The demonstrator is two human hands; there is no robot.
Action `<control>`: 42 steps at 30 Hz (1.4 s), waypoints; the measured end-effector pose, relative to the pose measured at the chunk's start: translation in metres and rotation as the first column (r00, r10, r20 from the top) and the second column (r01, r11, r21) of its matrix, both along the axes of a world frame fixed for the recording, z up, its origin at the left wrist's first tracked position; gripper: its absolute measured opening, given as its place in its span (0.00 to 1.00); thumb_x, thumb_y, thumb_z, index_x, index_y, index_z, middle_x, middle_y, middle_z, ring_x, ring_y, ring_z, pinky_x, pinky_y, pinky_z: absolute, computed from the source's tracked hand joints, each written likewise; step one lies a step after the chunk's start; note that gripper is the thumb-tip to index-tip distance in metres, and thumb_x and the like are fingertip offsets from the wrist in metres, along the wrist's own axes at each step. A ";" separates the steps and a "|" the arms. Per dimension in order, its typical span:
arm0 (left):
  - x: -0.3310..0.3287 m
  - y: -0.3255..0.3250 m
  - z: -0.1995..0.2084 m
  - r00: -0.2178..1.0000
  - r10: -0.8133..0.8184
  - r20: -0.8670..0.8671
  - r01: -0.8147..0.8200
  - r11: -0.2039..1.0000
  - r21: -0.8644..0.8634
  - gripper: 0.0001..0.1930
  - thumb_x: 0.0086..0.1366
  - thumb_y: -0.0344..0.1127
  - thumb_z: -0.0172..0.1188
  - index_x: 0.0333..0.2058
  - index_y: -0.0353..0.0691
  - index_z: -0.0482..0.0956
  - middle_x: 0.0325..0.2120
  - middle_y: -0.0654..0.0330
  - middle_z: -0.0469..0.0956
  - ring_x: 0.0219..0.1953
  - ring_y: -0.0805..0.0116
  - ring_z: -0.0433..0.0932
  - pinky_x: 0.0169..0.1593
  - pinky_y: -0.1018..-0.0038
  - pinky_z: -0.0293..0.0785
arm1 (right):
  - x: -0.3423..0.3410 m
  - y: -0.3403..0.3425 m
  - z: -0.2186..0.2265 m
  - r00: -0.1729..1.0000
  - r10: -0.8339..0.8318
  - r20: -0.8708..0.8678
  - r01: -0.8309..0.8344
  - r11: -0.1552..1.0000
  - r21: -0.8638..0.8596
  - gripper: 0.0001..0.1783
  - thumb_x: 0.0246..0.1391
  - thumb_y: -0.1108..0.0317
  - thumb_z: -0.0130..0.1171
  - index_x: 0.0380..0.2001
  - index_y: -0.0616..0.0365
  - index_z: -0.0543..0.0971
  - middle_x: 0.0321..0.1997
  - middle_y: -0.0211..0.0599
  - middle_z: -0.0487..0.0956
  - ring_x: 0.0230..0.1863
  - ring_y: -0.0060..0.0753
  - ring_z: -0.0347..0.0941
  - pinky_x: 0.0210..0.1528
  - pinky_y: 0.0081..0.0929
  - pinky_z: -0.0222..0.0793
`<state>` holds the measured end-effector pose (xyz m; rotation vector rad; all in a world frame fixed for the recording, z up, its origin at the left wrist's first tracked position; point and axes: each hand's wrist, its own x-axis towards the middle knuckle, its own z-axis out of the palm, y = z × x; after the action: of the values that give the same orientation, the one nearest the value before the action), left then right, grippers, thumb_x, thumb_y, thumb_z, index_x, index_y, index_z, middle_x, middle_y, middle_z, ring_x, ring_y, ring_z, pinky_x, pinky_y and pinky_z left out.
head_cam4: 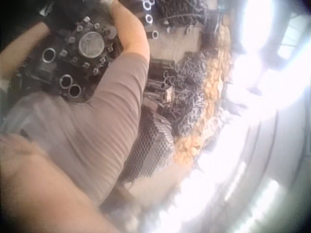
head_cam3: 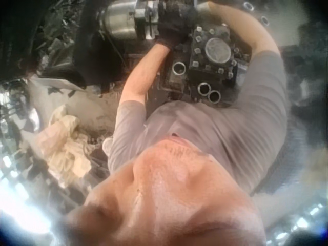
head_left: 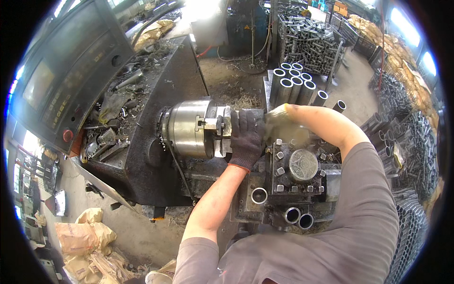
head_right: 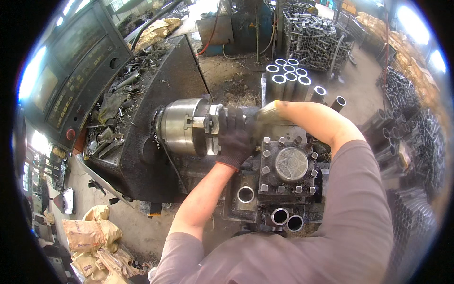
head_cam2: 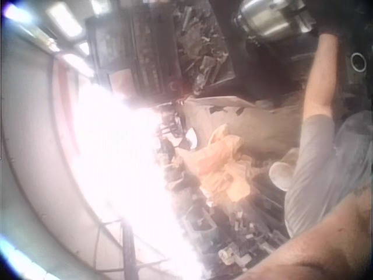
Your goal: The person repeatedly loads short metal tubes into a lathe chuck, secures them, and removes them after a brief machine cycle. The person handles the tubes one at a time, placing them into a nearby container after removal.
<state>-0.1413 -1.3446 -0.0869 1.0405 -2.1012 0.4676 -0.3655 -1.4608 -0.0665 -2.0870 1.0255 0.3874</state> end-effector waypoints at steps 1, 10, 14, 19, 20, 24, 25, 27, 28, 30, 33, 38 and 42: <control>0.000 0.001 -0.002 1.000 0.016 -0.009 -0.016 1.000 -0.008 0.21 0.68 0.42 0.58 0.57 0.46 0.76 0.58 0.39 0.72 0.68 0.35 0.66 0.79 0.36 0.48 | -0.002 -0.003 -0.004 1.000 -0.017 -0.025 0.016 0.999 -0.034 0.16 0.64 0.57 0.66 0.47 0.57 0.85 0.48 0.45 0.87 0.46 0.36 0.86 0.50 0.37 0.83; 0.002 0.000 0.001 0.999 0.018 0.046 -0.017 1.000 -0.023 0.20 0.65 0.41 0.57 0.55 0.45 0.80 0.60 0.39 0.74 0.70 0.34 0.66 0.80 0.36 0.47 | -0.018 -0.006 -0.028 0.861 0.490 -0.132 -0.505 0.856 -0.110 0.19 0.69 0.61 0.62 0.58 0.55 0.85 0.55 0.45 0.87 0.49 0.37 0.86 0.52 0.38 0.82; -0.003 0.002 -0.004 0.999 0.037 0.041 -0.039 0.997 0.059 0.20 0.65 0.42 0.57 0.54 0.46 0.81 0.58 0.39 0.75 0.70 0.35 0.66 0.80 0.37 0.47 | -0.020 0.016 -0.029 0.945 -0.298 0.134 0.245 0.918 0.313 0.13 0.62 0.59 0.67 0.44 0.55 0.87 0.37 0.34 0.86 0.34 0.29 0.83 0.33 0.27 0.77; -0.010 -0.007 -0.018 0.997 0.032 0.073 -0.035 0.999 0.033 0.18 0.68 0.39 0.54 0.54 0.46 0.80 0.59 0.38 0.75 0.71 0.35 0.64 0.81 0.38 0.45 | -0.049 0.032 -0.020 0.854 -0.519 -0.046 0.488 0.765 0.420 0.18 0.58 0.61 0.71 0.50 0.56 0.88 0.44 0.41 0.89 0.37 0.33 0.85 0.33 0.27 0.80; -0.011 -0.010 -0.021 0.996 0.050 0.077 -0.060 0.991 0.123 0.17 0.70 0.39 0.53 0.55 0.46 0.79 0.61 0.38 0.74 0.72 0.35 0.64 0.81 0.38 0.45 | -0.052 0.034 -0.020 0.919 -0.392 0.027 0.356 0.859 0.367 0.19 0.57 0.62 0.71 0.50 0.57 0.88 0.44 0.43 0.89 0.38 0.34 0.85 0.34 0.29 0.81; -0.008 -0.022 -0.022 0.988 0.069 0.141 -0.073 0.997 0.018 0.19 0.70 0.40 0.52 0.55 0.42 0.79 0.63 0.40 0.73 0.73 0.38 0.63 0.81 0.39 0.44 | -0.035 0.039 -0.038 0.956 -0.180 0.233 0.215 0.967 -0.136 0.21 0.55 0.66 0.71 0.51 0.62 0.85 0.37 0.44 0.88 0.35 0.36 0.83 0.39 0.36 0.79; -0.007 -0.024 -0.019 0.979 0.071 0.193 -0.084 0.995 0.059 0.17 0.69 0.41 0.53 0.51 0.43 0.82 0.62 0.41 0.74 0.73 0.39 0.64 0.80 0.38 0.45 | -0.037 0.045 -0.033 0.969 -0.023 0.246 0.107 0.935 -0.337 0.20 0.56 0.65 0.71 0.49 0.63 0.85 0.36 0.47 0.88 0.35 0.37 0.83 0.39 0.37 0.78; -0.007 -0.024 -0.010 0.974 0.058 0.217 -0.070 0.997 0.045 0.15 0.68 0.41 0.54 0.48 0.46 0.85 0.59 0.43 0.76 0.71 0.39 0.65 0.79 0.37 0.45 | -0.035 0.053 -0.032 0.989 0.004 0.147 0.066 0.883 -0.466 0.23 0.61 0.60 0.65 0.55 0.63 0.83 0.36 0.45 0.88 0.35 0.40 0.83 0.39 0.39 0.79; -0.011 -0.024 -0.004 0.956 0.042 0.292 -0.092 0.983 0.159 0.18 0.63 0.45 0.60 0.50 0.50 0.84 0.59 0.44 0.76 0.71 0.40 0.66 0.78 0.38 0.47 | -0.043 0.056 -0.027 0.988 -0.123 0.095 0.147 0.935 -0.322 0.25 0.61 0.60 0.65 0.59 0.61 0.81 0.38 0.45 0.89 0.37 0.39 0.85 0.42 0.38 0.80; -0.015 -0.020 0.006 0.934 0.044 0.354 -0.123 0.972 0.203 0.30 0.51 0.54 0.73 0.54 0.57 0.83 0.59 0.47 0.75 0.69 0.43 0.66 0.77 0.39 0.50 | -0.045 0.056 -0.029 0.977 -0.149 0.150 0.176 0.966 -0.188 0.31 0.58 0.66 0.68 0.65 0.59 0.78 0.51 0.43 0.87 0.47 0.34 0.84 0.53 0.33 0.80; -0.016 -0.022 0.022 0.903 -0.007 0.430 -0.142 0.940 0.312 0.33 0.52 0.58 0.74 0.57 0.60 0.82 0.54 0.48 0.79 0.68 0.44 0.68 0.78 0.40 0.45 | -0.039 0.050 -0.015 0.923 -0.172 0.343 0.156 0.985 0.075 0.30 0.64 0.64 0.65 0.69 0.54 0.76 0.56 0.42 0.87 0.45 0.32 0.86 0.50 0.28 0.84; 0.000 -0.026 0.041 0.864 -0.073 0.499 -0.126 0.927 0.354 0.32 0.50 0.61 0.74 0.52 0.53 0.86 0.54 0.48 0.80 0.68 0.41 0.68 0.80 0.38 0.39 | -0.034 0.079 -0.005 0.990 -0.060 0.126 0.105 0.914 -0.392 0.29 0.58 0.66 0.67 0.62 0.62 0.79 0.42 0.48 0.89 0.39 0.41 0.86 0.40 0.41 0.81; -0.005 -0.020 0.059 0.814 -0.020 0.580 -0.218 0.916 0.338 0.34 0.51 0.62 0.74 0.54 0.51 0.85 0.56 0.48 0.78 0.68 0.42 0.67 0.80 0.38 0.38 | -0.099 0.099 -0.016 0.933 0.074 0.352 0.103 0.883 -0.459 0.30 0.58 0.66 0.67 0.64 0.60 0.78 0.54 0.56 0.85 0.53 0.49 0.84 0.55 0.45 0.78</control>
<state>-0.1459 -1.3648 -0.0275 1.3722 -2.7733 0.4640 -0.4648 -1.3618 -0.0826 -2.4538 0.9740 -0.2879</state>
